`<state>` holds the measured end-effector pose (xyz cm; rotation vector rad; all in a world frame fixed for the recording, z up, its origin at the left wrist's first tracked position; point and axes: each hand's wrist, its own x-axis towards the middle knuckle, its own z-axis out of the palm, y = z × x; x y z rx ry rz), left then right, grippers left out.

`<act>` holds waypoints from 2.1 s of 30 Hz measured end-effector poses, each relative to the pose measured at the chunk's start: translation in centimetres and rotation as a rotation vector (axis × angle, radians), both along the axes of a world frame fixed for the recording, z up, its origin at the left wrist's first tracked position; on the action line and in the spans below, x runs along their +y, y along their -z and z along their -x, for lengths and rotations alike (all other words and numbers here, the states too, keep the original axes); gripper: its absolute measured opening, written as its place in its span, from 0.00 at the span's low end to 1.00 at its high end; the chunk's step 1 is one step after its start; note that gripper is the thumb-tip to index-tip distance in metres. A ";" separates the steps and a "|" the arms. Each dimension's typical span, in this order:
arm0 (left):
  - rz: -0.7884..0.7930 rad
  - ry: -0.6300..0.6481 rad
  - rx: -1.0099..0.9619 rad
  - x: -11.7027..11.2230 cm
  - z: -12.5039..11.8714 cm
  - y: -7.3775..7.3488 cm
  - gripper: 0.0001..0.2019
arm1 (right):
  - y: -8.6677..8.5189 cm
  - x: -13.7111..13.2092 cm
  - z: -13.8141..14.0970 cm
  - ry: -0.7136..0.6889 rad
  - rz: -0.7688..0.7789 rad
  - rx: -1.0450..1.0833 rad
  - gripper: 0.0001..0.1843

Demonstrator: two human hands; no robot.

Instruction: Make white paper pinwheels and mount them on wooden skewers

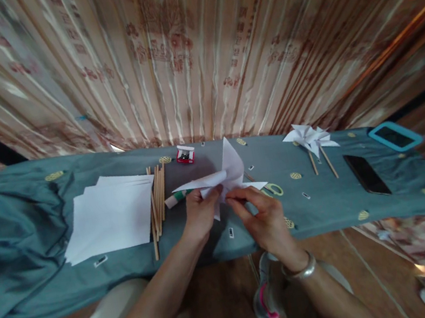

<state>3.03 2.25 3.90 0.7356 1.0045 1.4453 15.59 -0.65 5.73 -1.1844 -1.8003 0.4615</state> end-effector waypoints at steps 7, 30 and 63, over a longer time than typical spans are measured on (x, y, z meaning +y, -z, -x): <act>0.017 -0.022 0.092 0.3 0.1 0.1 0.03 | 0.1 -0.2 0.7 0.083 0.064 -0.026 0.06; -0.019 0.042 0.085 -0.2 0.3 -0.4 0.04 | 0.7 1.7 0.2 -0.019 0.266 0.266 0.04; -0.050 0.049 0.238 -0.3 0.5 0.3 0.04 | 0.5 2.0 0.2 -0.032 0.327 0.322 0.05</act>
